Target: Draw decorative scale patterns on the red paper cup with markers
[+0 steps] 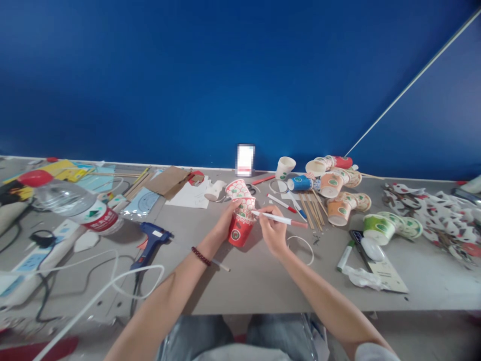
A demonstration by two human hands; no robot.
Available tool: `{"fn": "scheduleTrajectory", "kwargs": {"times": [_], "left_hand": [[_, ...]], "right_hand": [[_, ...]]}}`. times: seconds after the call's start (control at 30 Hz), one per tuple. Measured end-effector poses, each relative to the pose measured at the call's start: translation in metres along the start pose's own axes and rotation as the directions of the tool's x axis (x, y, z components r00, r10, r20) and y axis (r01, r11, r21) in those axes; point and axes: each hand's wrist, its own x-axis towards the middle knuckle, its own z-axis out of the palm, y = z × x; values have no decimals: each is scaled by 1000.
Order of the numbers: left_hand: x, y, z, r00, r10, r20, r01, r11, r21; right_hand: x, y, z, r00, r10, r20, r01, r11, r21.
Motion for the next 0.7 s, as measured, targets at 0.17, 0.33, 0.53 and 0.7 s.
{"fn": "scheduleTrajectory", "kwargs": {"times": [0.17, 0.33, 0.53, 0.7], "left_hand": [[0, 0, 0, 1000, 6, 20, -5, 1000, -8], [0, 0, 2, 999, 14, 33, -13, 1000, -14], [1, -2, 0, 999, 22, 28, -21, 1000, -18], [0, -1, 1, 999, 20, 49, -18, 999, -30]], "right_hand": [[-1, -4, 1, 1000, 7, -26, -7, 1000, 14], [-1, -2, 1, 999, 15, -42, -14, 999, 40], [-1, 3, 1, 998, 38, -41, -37, 998, 44], [0, 2, 1, 998, 46, -39, -45, 998, 41]]}}
